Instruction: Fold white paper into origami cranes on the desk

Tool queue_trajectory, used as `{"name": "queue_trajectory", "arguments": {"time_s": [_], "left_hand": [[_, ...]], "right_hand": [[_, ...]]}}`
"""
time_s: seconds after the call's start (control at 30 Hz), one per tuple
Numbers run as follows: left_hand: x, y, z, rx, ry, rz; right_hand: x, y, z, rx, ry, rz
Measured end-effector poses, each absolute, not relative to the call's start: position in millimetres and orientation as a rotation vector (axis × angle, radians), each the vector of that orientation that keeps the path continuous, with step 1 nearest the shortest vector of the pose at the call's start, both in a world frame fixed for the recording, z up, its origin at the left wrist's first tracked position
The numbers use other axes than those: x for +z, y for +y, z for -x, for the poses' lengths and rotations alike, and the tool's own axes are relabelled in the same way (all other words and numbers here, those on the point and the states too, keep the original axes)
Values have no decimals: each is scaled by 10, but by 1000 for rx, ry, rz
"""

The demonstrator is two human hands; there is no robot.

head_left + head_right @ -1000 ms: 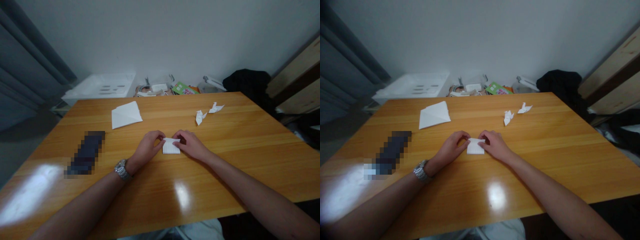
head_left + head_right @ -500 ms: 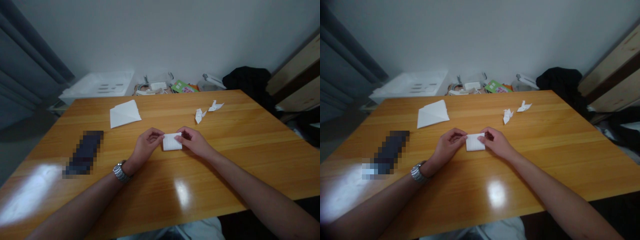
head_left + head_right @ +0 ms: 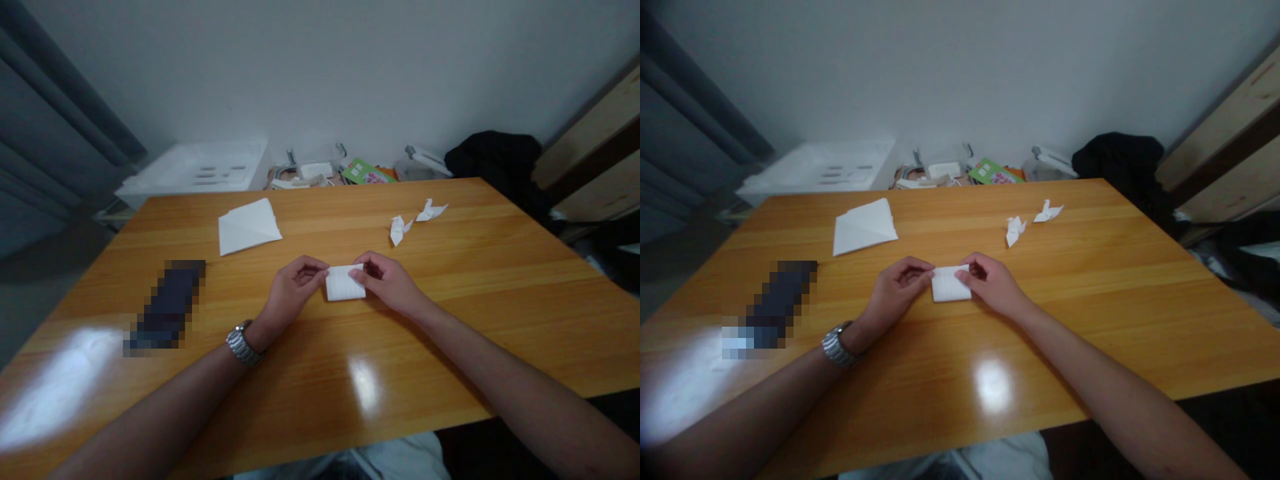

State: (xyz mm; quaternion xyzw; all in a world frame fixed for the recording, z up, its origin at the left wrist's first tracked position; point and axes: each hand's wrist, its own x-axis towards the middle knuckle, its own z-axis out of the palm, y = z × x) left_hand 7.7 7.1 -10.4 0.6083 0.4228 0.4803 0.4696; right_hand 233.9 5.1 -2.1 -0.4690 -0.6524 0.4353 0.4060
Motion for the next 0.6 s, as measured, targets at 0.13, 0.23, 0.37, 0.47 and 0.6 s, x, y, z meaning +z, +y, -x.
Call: {"name": "queue_trajectory", "arguments": {"time_s": [0.13,0.23,0.37,0.47,0.6], "left_hand": [[-111,78,-73,1175,1019,-1493],[-106,85,-71,1171,1011,-1470],[-92,86,-75,1142,976,-1418],[-79,80,-77,1132,981,-1401],[-60,70,-77,1144,1022,-1421]], "right_hand": [[-4,41,-2339,1066,-1658,1185],[12,35,-2339,1054,-1659,1177],[28,32,-2346,1039,-1657,1180],[27,33,-2351,1024,-1661,1178],[14,34,-2349,1025,-1675,1176]]}}
